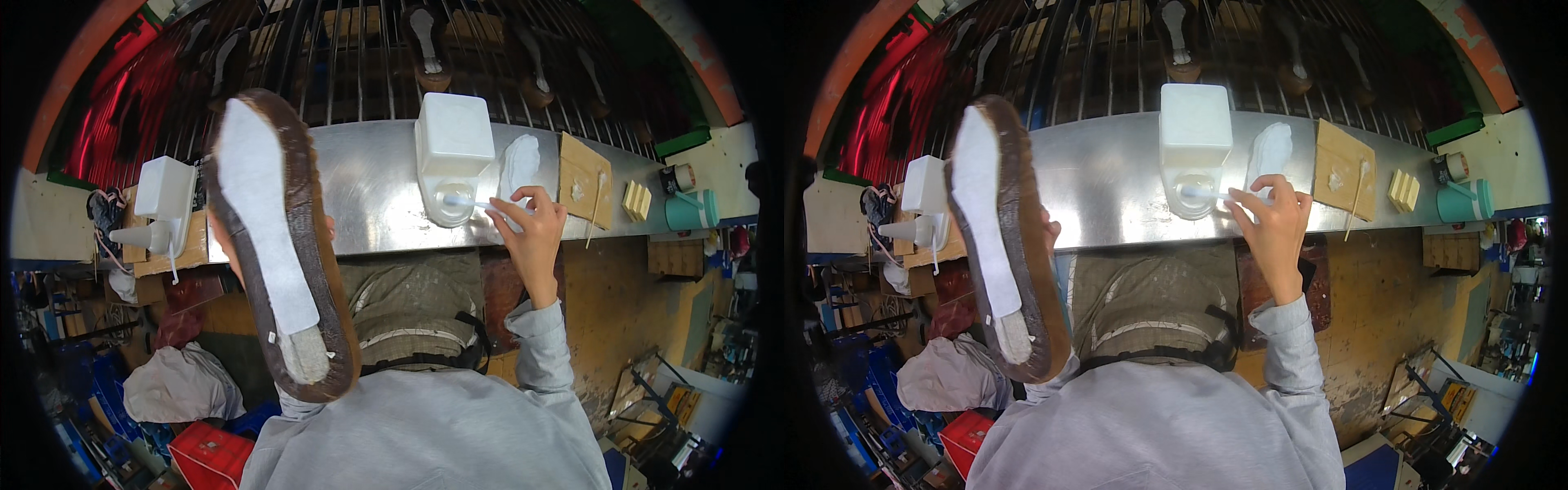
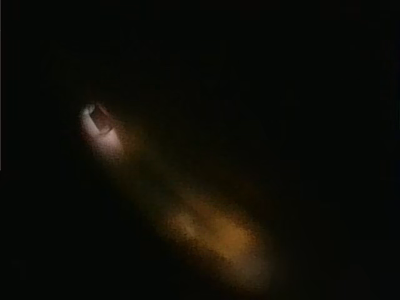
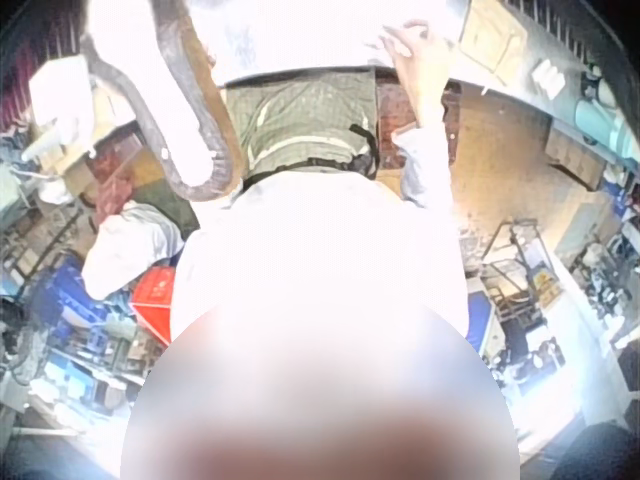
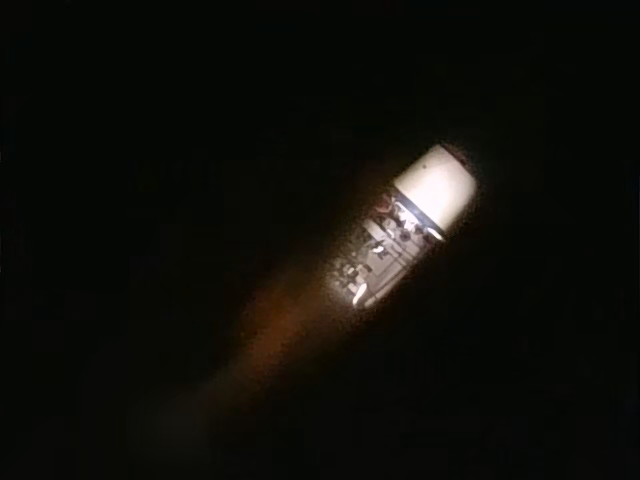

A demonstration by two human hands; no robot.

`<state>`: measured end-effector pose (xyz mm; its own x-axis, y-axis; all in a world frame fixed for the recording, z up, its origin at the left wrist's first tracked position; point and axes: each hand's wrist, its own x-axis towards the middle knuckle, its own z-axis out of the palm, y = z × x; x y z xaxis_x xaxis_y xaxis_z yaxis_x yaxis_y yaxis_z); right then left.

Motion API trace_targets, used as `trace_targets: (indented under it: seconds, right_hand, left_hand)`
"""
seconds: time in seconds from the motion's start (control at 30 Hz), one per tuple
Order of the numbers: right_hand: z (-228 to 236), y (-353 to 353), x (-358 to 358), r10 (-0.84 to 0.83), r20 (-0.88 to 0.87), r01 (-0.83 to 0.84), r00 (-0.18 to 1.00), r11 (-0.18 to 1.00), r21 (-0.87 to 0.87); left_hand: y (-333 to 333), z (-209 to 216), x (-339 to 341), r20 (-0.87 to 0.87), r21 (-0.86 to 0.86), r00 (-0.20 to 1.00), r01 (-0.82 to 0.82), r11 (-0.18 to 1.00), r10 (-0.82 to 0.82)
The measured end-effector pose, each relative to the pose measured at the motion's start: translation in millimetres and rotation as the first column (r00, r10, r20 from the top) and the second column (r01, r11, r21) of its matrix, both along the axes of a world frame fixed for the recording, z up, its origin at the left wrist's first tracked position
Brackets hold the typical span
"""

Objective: The person holds a brown shoe and repeatedly applies a white substance to the sole using a small brush. The person rotates the shoe to cover different areas of the sole and places it on a metal rack between applications.

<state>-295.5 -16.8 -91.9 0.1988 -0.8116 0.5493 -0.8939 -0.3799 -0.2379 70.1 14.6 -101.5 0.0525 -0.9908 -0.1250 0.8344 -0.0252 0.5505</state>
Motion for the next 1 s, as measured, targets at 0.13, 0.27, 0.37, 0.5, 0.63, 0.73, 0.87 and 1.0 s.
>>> trace_targets:
  seconds: [0.13, 0.27, 0.37, 0.5, 0.63, 0.73, 0.87, 1.0]
  right_hand:
    - [-1, 4, -3, -0.07, -0.022, 0.071, 0.997, 0.996, 0.062]
    - [-2, 19, 1, -0.219, 0.216, 0.176, 0.952, 0.963, 0.203]
    - [14, 18, 12, -0.205, 0.45, 0.088, 0.869, 0.959, 0.268]
    - [75, 11, 31, 0.098, 0.701, -0.205, 0.706, 0.976, 0.07]
    - [130, -13, 59, 0.389, 0.316, -0.338, 0.865, 0.919, -0.204]
    - [145, -38, 73, 0.371, 0.355, -0.249, 0.858, 0.905, -0.344]
    - [157, -20, 67, 0.619, 0.156, -0.566, 0.77, 0.775, -0.281]
    - [161, -32, 71, 0.494, 0.174, -0.424, 0.852, 0.846, -0.324]
  left_hand:
    - [13, 0, -16, 0.189, -0.033, 0.96, -0.203, 0.979, 0.206]
    - [22, 12, -26, 0.337, -0.104, 0.876, -0.329, 0.939, 0.344]
    - [18, 23, -28, 0.413, -0.04, 0.791, -0.479, 0.877, 0.451]
    - [16, 44, -48, 0.453, -0.098, 0.793, -0.409, 0.907, 0.407]
    - [33, 72, -77, 0.406, 0.04, 0.891, -0.24, 0.97, 0.204]
    - [38, 88, -85, 0.411, 0.052, 0.897, -0.202, 0.978, 0.164]
    - [36, 97, -80, 0.422, 0.072, 0.894, -0.199, 0.977, 0.151]
    - [38, 95, -84, 0.409, 0.119, 0.903, -0.196, 0.973, 0.132]
